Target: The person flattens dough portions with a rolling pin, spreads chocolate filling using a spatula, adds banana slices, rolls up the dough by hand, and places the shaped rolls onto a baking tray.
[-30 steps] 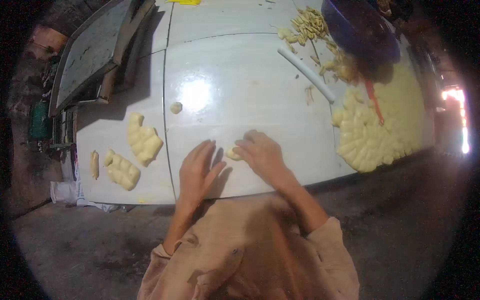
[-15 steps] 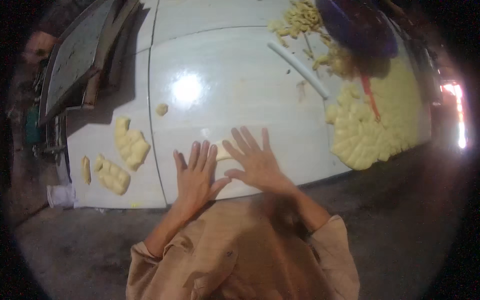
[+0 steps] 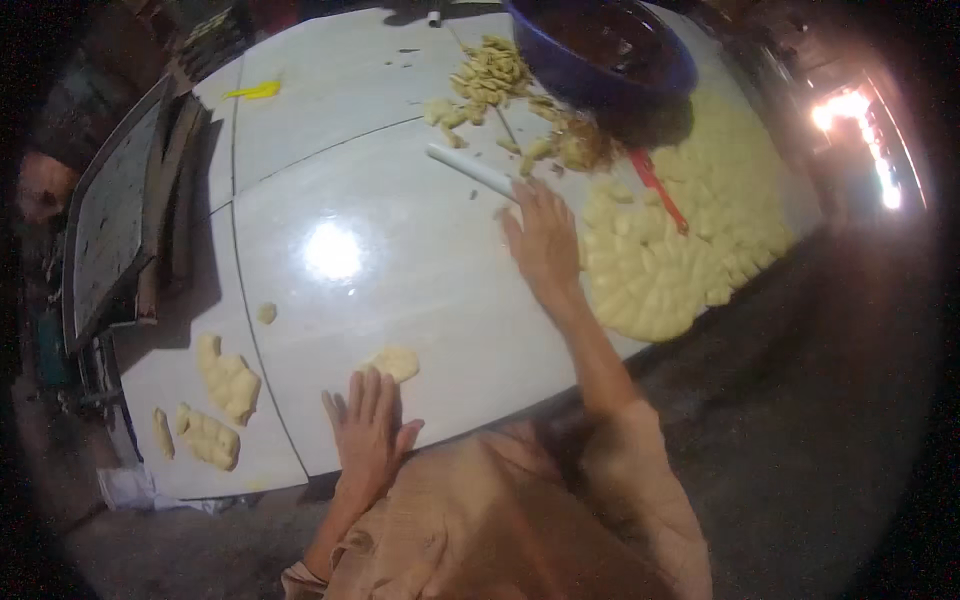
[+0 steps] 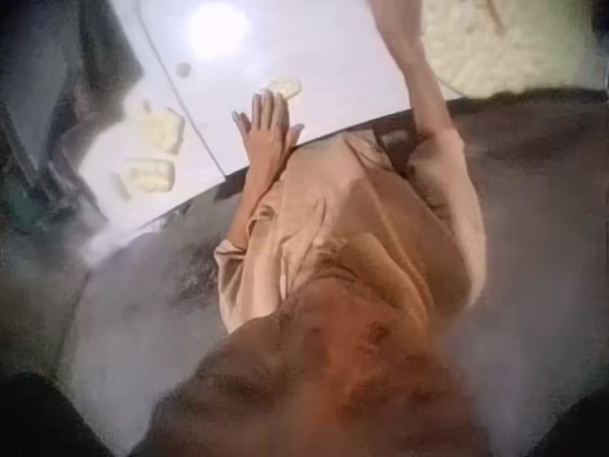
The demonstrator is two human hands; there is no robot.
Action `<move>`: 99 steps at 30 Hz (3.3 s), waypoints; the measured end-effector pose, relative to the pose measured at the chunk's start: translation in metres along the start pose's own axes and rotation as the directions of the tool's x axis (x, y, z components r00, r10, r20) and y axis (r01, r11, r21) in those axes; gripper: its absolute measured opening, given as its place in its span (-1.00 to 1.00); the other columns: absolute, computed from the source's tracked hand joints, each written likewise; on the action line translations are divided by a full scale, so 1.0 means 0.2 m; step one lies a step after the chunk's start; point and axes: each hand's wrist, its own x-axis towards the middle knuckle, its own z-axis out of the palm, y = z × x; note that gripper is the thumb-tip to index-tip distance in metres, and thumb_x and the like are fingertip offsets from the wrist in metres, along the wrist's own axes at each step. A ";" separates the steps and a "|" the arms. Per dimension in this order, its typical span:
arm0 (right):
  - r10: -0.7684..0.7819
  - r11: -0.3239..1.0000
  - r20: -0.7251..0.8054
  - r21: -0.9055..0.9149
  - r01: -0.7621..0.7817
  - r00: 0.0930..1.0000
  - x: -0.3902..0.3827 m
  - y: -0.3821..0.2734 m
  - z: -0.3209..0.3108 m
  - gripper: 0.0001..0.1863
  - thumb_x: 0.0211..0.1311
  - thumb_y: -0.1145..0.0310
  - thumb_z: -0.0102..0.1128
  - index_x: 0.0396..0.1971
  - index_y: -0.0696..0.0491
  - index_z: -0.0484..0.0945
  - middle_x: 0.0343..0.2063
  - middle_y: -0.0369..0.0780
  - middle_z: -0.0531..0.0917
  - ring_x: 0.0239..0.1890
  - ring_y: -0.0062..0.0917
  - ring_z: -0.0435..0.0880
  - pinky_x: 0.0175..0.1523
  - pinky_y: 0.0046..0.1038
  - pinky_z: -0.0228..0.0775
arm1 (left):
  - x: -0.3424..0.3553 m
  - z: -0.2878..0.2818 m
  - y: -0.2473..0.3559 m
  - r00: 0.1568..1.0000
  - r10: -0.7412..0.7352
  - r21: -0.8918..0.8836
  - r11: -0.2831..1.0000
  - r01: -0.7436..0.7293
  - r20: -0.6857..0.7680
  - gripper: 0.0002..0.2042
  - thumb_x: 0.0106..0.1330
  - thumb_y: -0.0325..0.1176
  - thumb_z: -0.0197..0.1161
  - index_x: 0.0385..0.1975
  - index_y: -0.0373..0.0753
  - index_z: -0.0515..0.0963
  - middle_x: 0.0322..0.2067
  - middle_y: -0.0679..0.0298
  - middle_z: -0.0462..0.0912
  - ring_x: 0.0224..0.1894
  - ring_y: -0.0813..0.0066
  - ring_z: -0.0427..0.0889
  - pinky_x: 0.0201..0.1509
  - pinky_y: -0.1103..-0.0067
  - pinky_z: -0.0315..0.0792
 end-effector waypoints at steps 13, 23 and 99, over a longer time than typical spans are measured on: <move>-0.175 0.950 0.232 0.294 0.102 0.957 -0.06 -0.10 -0.23 -0.66 0.36 0.29 0.16 0.04 0.15 0.54 -0.09 -0.01 0.65 -0.05 -0.07 0.58 0.13 -0.11 0.32 | -0.10 -0.05 -0.11 0.910 -0.085 -0.112 0.993 0.043 -0.406 -0.19 0.26 -0.09 0.45 0.47 -0.18 0.23 0.48 -0.13 0.11 0.50 -0.08 0.17 0.49 -0.20 -0.07; -0.413 0.901 0.511 0.349 0.258 0.754 -0.44 -0.56 -0.16 -0.43 0.15 0.20 0.40 0.20 -0.05 0.55 0.21 -0.22 0.57 0.28 -0.26 0.47 0.36 0.06 0.16 | 0.05 0.03 -0.14 0.953 -0.283 0.066 0.954 0.291 -0.103 -0.27 0.42 0.03 0.17 0.48 -0.25 0.20 0.50 -0.02 0.12 0.56 -0.11 -0.01 0.49 -0.26 -0.35; -0.531 0.738 0.457 0.663 0.125 0.714 -0.07 -0.58 -0.02 -0.62 0.20 0.24 0.31 0.00 0.05 0.63 -0.28 -0.14 0.66 -0.28 -0.20 0.63 -0.14 -0.20 0.47 | 0.45 -0.19 -0.56 0.902 -0.091 -0.056 0.996 0.075 -0.422 -0.53 0.41 -0.25 0.24 0.31 -0.11 0.46 0.35 0.07 0.40 0.43 0.00 0.31 0.50 -0.10 0.00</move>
